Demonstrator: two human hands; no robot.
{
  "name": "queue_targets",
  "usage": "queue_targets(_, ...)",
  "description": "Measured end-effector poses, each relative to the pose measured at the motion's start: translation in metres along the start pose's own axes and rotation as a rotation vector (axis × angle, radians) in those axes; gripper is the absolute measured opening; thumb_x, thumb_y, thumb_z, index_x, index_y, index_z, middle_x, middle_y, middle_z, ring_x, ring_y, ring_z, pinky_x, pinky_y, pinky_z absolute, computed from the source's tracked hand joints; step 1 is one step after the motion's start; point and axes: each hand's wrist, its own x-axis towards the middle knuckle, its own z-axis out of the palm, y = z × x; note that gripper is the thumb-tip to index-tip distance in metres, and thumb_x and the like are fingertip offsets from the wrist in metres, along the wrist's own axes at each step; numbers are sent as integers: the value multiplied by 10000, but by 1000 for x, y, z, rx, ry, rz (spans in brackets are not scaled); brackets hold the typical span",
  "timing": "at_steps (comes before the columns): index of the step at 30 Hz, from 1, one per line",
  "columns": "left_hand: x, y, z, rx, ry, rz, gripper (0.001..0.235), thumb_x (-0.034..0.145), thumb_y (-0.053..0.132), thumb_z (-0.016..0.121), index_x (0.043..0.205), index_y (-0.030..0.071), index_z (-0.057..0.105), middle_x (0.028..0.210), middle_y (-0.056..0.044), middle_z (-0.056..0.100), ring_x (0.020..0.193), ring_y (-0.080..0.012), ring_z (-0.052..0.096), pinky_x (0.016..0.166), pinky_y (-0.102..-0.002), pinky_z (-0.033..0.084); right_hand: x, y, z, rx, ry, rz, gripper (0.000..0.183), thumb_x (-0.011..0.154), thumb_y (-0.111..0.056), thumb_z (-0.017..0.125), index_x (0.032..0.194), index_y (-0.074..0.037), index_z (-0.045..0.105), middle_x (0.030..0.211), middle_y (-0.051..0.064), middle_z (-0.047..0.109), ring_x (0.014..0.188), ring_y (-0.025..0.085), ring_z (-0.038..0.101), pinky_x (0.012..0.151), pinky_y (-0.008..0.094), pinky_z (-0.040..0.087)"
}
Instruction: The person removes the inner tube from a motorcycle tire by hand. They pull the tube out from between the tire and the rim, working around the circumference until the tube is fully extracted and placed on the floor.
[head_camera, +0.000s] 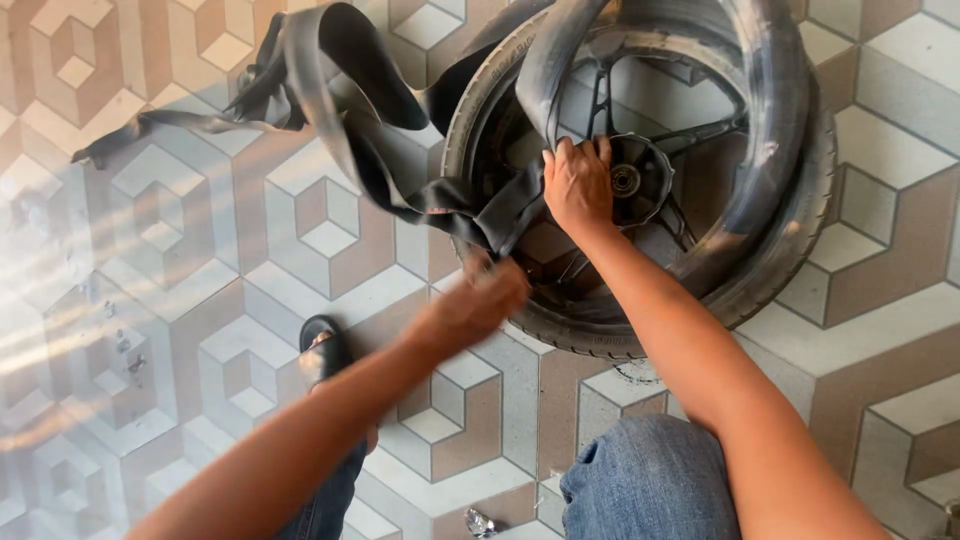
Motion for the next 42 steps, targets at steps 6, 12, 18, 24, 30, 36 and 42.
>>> queue_targets(6, 55, 80, 68, -597, 212, 121, 548, 724, 333, 854, 1132, 51, 623, 1026, -92, 632, 1020, -261, 643, 920, -354, 515, 1, -2, -10, 40, -67, -5, 288, 1023, -296, 632, 931, -31, 566, 717, 183, 650, 879, 337, 673, 1105, 558, 358)
queue_targets(12, 90, 101, 111, -655, 110, 98, 755, 549, 458, 956, 1128, 103, 627, 1030, -53, 656, 1022, -240, 651, 847, -358, 526, -8, -3, -44, 219, -109, -112, 405, 1001, -323, 663, 1132, 50, 573, 1000, 283, 651, 1086, 440, 620, 1108, 582, 362)
queue_targets(18, 87, 103, 101, -680, 64, 119, 517, 655, 351, 838, 1097, 154, 656, 966, -28, 714, 933, -262, 717, 805, -383, 534, -136, 28, -97, 162, -244, -294, 298, 1002, -346, 616, 1128, -85, 685, 995, 109, 656, 1007, 310, 660, 944, 454, 529)
queue_targets(24, 100, 123, 109, -733, 88, 142, 413, 677, 337, 791, 1017, 159, 638, 916, -29, 739, 903, -275, 737, 799, -387, 547, -145, 5, -175, 150, -708, -317, 608, 869, -513, 701, 1269, -68, 591, 1096, 197, 670, 1110, 354, 646, 1079, 548, 424)
queue_targets(30, 85, 97, 56, -868, 74, 98, 785, 570, 378, 913, 1170, 30, 544, 1118, -176, 605, 1075, -358, 643, 860, -395, 585, -193, -9, -127, 95, -651, -363, 878, 703, -723, 696, 1227, -30, 579, 1043, 176, 604, 981, 334, 617, 906, 477, 464)
queue_targets(36, 73, 47, 32, -664, 7, 278, 1027, 525, 583, 940, 1283, -7, 579, 1253, -162, 614, 1299, -317, 531, 1045, -334, 510, -196, -15, -121, 51, -637, -256, 751, 626, -454, 853, 1224, -86, 586, 985, 138, 607, 902, 320, 625, 826, 460, 454)
queue_targets(42, 81, 45, 34, -608, -123, 301, 1030, 520, 585, 934, 1264, -40, 593, 1227, -176, 634, 1279, -315, 547, 1064, -332, 488, -189, -17, -126, 48, -834, -173, 707, 644, -433, 829, 1233, -109, 610, 1011, 159, 659, 920, 322, 643, 832, 460, 446)
